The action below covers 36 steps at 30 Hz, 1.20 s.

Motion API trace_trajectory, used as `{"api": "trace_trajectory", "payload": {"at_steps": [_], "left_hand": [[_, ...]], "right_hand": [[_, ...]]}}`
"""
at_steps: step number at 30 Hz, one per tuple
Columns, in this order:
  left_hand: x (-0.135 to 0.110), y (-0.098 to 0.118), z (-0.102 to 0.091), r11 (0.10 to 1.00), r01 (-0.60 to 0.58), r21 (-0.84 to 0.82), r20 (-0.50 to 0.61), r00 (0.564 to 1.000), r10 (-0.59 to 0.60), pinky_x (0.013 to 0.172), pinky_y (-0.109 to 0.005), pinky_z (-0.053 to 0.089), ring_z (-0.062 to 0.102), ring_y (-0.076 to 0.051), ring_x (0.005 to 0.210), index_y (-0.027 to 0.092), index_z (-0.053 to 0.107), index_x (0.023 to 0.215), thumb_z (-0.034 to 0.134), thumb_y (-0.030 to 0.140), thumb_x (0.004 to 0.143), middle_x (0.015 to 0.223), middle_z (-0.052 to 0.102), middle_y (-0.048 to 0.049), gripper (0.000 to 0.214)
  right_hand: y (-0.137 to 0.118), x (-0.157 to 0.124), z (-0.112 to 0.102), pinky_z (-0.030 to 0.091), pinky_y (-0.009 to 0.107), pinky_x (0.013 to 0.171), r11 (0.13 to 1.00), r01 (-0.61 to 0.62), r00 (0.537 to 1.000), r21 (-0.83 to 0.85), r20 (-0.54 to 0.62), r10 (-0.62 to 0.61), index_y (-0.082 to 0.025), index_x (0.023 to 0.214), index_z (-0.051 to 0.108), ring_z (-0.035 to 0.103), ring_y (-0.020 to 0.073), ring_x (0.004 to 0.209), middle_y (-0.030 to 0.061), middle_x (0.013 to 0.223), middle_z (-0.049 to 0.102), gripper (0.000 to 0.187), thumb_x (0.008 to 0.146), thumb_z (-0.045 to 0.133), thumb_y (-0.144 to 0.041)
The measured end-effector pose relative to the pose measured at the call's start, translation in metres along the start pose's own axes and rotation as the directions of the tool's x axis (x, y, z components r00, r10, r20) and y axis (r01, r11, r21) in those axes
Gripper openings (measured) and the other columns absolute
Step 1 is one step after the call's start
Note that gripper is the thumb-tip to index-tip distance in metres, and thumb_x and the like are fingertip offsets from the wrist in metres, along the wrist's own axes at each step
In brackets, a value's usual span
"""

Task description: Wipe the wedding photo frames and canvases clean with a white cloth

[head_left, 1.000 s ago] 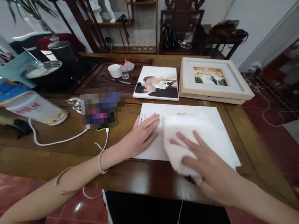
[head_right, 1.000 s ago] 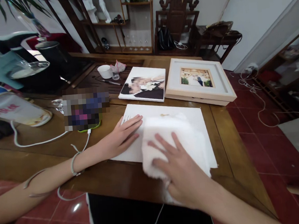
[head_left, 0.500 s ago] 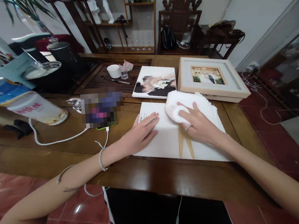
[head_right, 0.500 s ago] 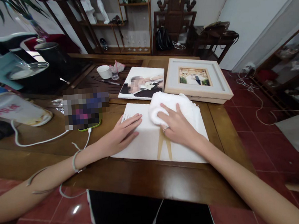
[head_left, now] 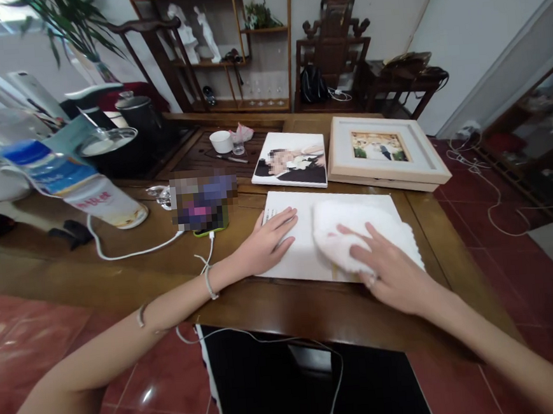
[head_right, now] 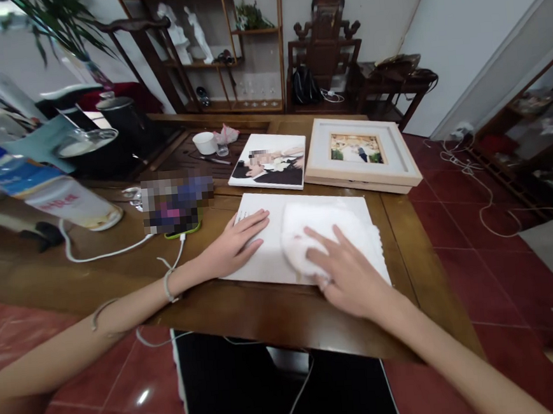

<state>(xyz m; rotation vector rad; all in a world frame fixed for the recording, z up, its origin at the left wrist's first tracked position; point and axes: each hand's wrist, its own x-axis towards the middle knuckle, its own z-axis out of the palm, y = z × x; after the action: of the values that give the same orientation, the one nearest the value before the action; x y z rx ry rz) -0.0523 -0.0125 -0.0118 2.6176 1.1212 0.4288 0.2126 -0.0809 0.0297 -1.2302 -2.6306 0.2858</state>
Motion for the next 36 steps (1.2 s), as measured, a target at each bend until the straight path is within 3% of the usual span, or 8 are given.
{"api": "trace_trajectory", "payload": {"at_steps": [3,6,11,16,21,26,31,36], "left_hand": [[0.002,0.003,0.000,1.000,0.020,-0.010,-0.006,1.000,-0.020,0.112,-0.052,0.014,0.026,-0.021,0.139,0.020,0.035,0.140,0.034,0.031,0.095,0.148,0.034,-0.0098,0.046],[0.003,0.004,0.001,0.999,0.035,-0.023,-0.031,0.999,-0.035,0.112,-0.051,0.014,0.026,-0.021,0.139,0.021,0.036,0.140,0.034,0.034,0.096,0.149,0.033,-0.0094,0.046],[0.003,0.007,0.004,0.997,0.068,-0.041,-0.052,0.996,-0.070,0.113,-0.050,0.014,0.029,-0.020,0.138,0.021,0.040,0.137,0.034,0.035,0.096,0.147,0.036,-0.0089,0.044],[0.003,0.015,0.009,0.992,0.126,-0.020,-0.072,0.989,-0.127,0.112,-0.047,0.020,0.029,-0.019,0.138,0.020,0.041,0.135,0.030,0.031,0.096,0.146,0.038,-0.0083,0.042],[0.003,0.026,0.012,0.985,0.170,0.005,-0.129,0.977,-0.168,0.110,-0.052,0.021,0.030,-0.022,0.138,0.017,0.045,0.130,0.030,0.029,0.095,0.145,0.039,-0.0106,0.039],[0.003,0.029,0.012,0.985,0.174,0.009,-0.137,0.976,-0.171,0.111,-0.051,0.020,0.030,-0.022,0.137,0.019,0.045,0.129,0.036,0.034,0.094,0.145,0.039,-0.0099,0.039],[-0.003,0.026,0.018,0.985,0.173,-0.009,-0.144,0.975,-0.172,0.112,-0.051,0.019,0.028,-0.022,0.138,0.020,0.044,0.130,0.035,0.035,0.095,0.147,0.037,-0.0080,0.040],[-0.010,0.023,0.023,0.986,0.161,-0.039,-0.166,0.972,-0.165,0.112,-0.049,0.018,0.031,-0.021,0.137,0.023,0.047,0.129,0.038,0.036,0.093,0.145,0.040,-0.0051,0.039]], "right_hand": [[0.029,0.021,0.001,0.022,0.059,0.108,0.995,-0.089,0.992,-0.034,-0.090,0.086,-0.018,0.099,0.055,0.033,0.0305,0.133,0.0168,0.139,0.046,0.025,0.080,0.040,-0.012],[0.035,0.032,0.007,0.020,0.062,0.106,0.990,-0.131,0.982,-0.053,-0.146,0.122,-0.014,0.104,0.056,0.031,0.0325,0.134,0.0200,0.138,0.045,0.029,0.080,0.040,-0.012],[0.001,0.009,0.015,0.017,0.066,0.103,0.994,-0.072,0.989,-0.079,-0.138,0.060,-0.015,0.106,0.058,0.026,0.0325,0.136,0.0206,0.138,0.046,0.035,0.076,0.040,-0.010],[-0.023,-0.035,0.003,0.020,0.054,0.110,0.996,0.052,0.997,-0.071,-0.048,-0.055,-0.019,0.099,0.060,0.036,0.0265,0.132,0.0147,0.141,0.044,0.031,0.074,0.044,-0.010],[0.006,-0.034,-0.014,0.033,0.048,0.105,0.996,-0.005,0.999,-0.094,-0.040,0.001,-0.022,0.106,0.058,0.051,0.0254,0.120,0.0093,0.131,0.056,0.032,0.081,0.039,-0.016],[0.031,0.000,-0.010,0.029,0.054,0.104,0.988,-0.113,0.988,-0.109,-0.116,0.101,-0.016,0.110,0.055,0.054,0.0294,0.114,0.0153,0.117,0.063,0.033,0.086,0.032,-0.017],[0.005,-0.022,0.007,0.019,0.057,0.106,0.990,-0.091,0.990,-0.106,-0.120,0.078,-0.013,0.103,0.055,0.030,0.0286,0.134,0.0210,0.132,0.051,0.030,0.081,0.036,-0.011],[-0.029,-0.054,0.011,0.018,0.051,0.109,0.993,0.007,0.998,-0.120,-0.058,-0.014,-0.018,0.103,0.056,0.030,0.0238,0.135,0.0160,0.135,0.050,0.030,0.078,0.042,-0.011]]}}
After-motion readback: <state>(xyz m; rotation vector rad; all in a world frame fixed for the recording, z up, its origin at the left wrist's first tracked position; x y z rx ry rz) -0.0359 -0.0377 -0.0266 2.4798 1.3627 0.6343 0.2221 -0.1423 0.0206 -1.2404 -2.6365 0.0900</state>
